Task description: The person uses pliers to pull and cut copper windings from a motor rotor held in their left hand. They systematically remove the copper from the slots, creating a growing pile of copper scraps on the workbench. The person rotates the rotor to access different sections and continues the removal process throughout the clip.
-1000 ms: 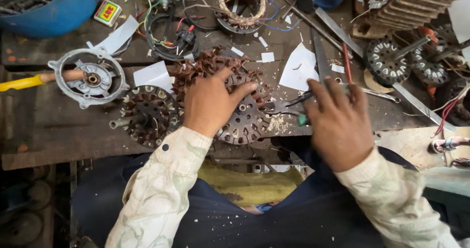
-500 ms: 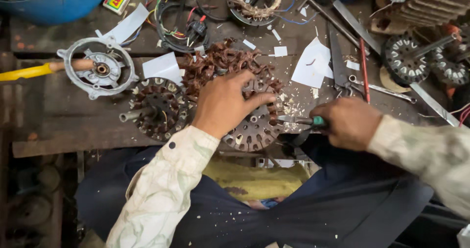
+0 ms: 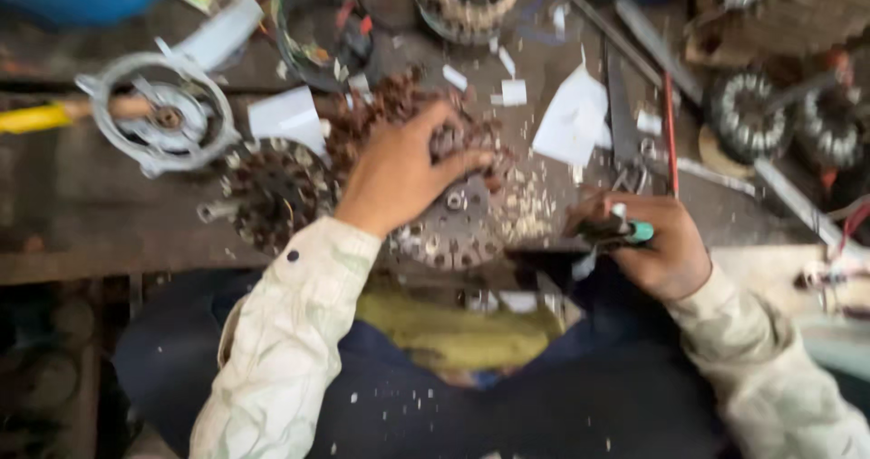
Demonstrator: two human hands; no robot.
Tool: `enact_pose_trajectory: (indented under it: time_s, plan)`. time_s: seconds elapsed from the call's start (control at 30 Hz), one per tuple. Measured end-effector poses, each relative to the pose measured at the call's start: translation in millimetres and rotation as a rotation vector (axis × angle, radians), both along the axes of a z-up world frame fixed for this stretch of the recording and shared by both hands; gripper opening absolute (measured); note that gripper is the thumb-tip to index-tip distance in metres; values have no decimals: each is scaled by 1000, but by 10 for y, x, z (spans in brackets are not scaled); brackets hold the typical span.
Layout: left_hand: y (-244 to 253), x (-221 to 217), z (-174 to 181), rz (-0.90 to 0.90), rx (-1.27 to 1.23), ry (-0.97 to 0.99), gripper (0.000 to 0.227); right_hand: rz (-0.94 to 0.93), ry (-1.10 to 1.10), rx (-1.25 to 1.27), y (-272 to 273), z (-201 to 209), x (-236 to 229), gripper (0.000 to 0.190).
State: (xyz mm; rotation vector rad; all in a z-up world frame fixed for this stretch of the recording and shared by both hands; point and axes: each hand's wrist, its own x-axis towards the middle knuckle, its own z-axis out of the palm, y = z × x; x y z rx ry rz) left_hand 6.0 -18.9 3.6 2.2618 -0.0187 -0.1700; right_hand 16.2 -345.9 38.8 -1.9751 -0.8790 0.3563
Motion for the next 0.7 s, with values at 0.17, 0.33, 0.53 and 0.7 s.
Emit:
enact_pose_trajectory:
  time_s: [0.17,0.33,0.53,0.7]
  plan:
    - [175,-35,214,46,-3,74,51,-338,-740,-620,341,-42,24,27]
    - [176,24,194,19,125,-123,62,-345,-1031,-974,437,-44,-31,18]
    - [79,-124,56,167,229,-255,64,-397,-804,-844,334,-55,-132,38]
    - [-78,-140,137,155,244,-40,70,-315,-594,-597,388,104,-285,45]
